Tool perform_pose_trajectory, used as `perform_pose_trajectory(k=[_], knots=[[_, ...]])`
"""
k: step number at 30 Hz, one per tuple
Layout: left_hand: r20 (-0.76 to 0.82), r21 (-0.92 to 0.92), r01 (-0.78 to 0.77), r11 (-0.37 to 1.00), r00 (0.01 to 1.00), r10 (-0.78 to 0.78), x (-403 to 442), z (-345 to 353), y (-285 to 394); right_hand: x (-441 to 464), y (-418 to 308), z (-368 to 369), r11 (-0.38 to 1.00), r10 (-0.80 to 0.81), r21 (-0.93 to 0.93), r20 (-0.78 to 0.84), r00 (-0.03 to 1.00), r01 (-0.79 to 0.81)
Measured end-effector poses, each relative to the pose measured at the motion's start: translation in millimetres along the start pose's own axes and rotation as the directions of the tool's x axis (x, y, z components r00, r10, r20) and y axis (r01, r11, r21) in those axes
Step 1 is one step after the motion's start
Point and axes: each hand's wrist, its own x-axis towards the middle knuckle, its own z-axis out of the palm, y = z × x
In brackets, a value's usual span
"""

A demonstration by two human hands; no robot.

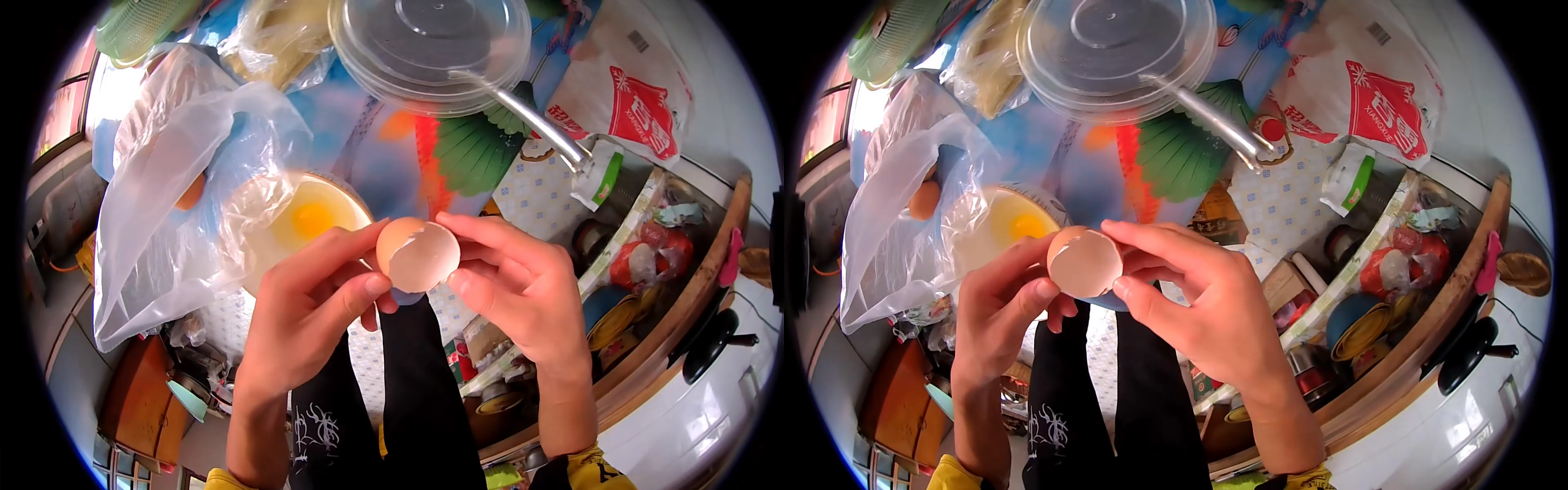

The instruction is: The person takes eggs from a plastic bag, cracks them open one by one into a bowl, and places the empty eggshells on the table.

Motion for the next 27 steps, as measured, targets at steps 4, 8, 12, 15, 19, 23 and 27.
perform_pose_trajectory(k=[4,8,12,15,19,23,27], knots=[[-0.009,0.093,0.009,0.996,1.0,-0.008,16.5,20.6,8.5,-2.2,-3.6,-8.3,0.998,-0.006,-0.057,-0.141,0.99,-0.002],[0.069,0.466,-0.135,0.874,0.991,0.117,33.7,33.7,27.1,2.0,-2.0,-13.1,0.986,-0.111,-0.147,-0.222,0.969,0.08],[0.172,0.639,-0.209,0.74,0.977,0.127,57.5,31.7,36.6,4.0,-0.4,-23.5,0.976,-0.158,-0.19,-0.291,0.944,0.105],[0.208,0.72,-0.206,0.663,0.975,0.077,76.4,31.1,37.2,10.9,2.0,-27.7,0.986,-0.063,-0.167,-0.34,0.938,0.006],[0.17,0.879,-0.173,0.445,0.984,0.046,96.4,26.5,34.1,26.4,20.6,-31.8,0.99,-0.023,-0.135,-0.353,0.935,-0.027],[0.345,0.908,-0.366,0.205,0.929,0.132,108.5,12.8,23.9,37.7,27.9,-33.4,0.986,-0.007,-0.161,-0.318,0.948,-0.047],[0.279,0.931,-0.313,0.186,0.942,0.187,109.0,9.4,20.1,47.9,47.5,-35.8,0.992,-0.018,-0.127,-0.322,0.947,-0.025]])
